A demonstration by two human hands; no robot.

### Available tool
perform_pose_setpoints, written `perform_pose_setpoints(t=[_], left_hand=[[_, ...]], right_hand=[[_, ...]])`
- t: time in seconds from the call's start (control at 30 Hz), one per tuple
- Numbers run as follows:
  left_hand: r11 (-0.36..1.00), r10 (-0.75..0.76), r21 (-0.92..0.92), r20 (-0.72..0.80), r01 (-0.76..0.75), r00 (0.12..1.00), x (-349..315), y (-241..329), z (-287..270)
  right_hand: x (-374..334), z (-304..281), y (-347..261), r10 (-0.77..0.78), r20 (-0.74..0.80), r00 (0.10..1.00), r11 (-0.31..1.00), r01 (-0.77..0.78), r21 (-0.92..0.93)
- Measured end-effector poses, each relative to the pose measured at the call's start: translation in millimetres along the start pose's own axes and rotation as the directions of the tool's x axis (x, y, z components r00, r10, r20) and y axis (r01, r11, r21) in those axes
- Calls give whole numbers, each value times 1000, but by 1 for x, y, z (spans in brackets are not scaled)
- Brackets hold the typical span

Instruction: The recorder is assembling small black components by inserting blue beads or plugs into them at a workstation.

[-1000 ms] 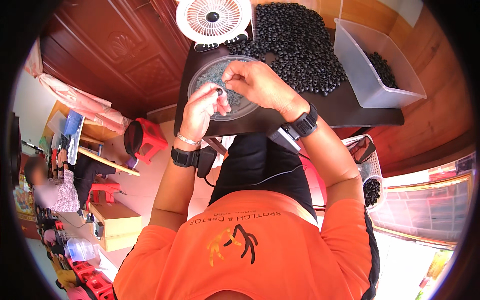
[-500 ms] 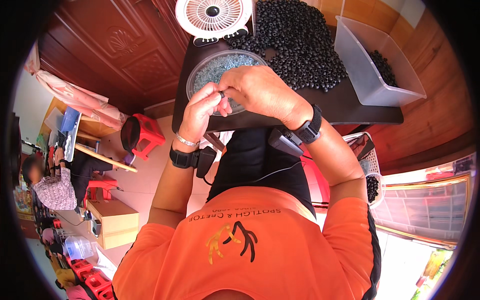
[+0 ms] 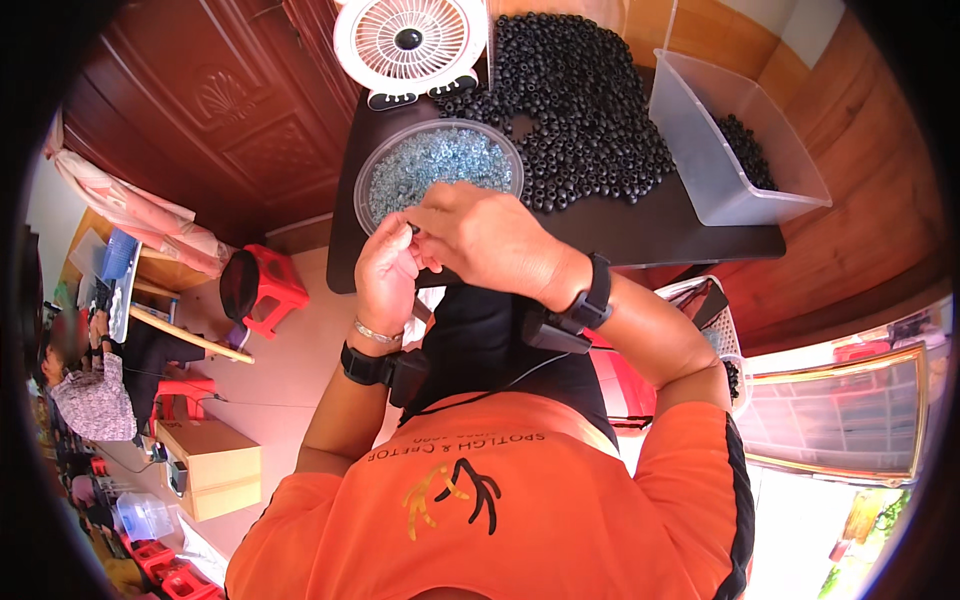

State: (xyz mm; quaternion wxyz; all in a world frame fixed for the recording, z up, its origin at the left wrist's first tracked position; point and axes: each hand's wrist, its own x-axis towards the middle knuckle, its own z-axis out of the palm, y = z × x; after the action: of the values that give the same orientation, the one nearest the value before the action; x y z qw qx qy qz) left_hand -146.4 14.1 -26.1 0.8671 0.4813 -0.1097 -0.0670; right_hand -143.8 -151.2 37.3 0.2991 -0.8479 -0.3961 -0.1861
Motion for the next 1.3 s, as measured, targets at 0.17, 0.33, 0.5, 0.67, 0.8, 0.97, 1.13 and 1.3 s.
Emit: perform_pose_setpoints(t=[0.17, 0.33, 0.5, 0.67, 0.8, 0.97, 1.13, 1.3], left_hand=[[999, 16, -30, 21, -15, 1000, 5, -1, -14], [1000, -1, 29, -54, 2, 999, 5, 1, -18], [998, -59, -16, -78, 58, 995, 6, -4, -24], [995, -98, -2, -96, 98, 991, 6, -3, -27], [995, -98, -12, -82, 98, 992, 6, -3, -27], [996, -70, 44, -110, 76, 991, 3, -4, -26], [996, -35, 75, -178, 49, 983, 1, -8, -27], [997, -16, 73, -172, 29, 985, 0, -7, -27]], right_hand=[[13, -7, 20, -14, 34, 999, 990, 9, 144], [38, -33, 123, 409, -70, 910, 909, -413, -60], [44, -15, 200, 517, 130, 846, 852, -492, -180], [55, -4, 211, 597, 223, 771, 799, -545, -254], [50, -10, 224, 508, 207, 836, 852, -453, -261], [54, -7, 222, 535, 240, 810, 844, -503, -184], [57, 3, 219, 556, 215, 803, 822, -495, -280], [60, 3, 213, 612, 202, 765, 763, -503, -406]])
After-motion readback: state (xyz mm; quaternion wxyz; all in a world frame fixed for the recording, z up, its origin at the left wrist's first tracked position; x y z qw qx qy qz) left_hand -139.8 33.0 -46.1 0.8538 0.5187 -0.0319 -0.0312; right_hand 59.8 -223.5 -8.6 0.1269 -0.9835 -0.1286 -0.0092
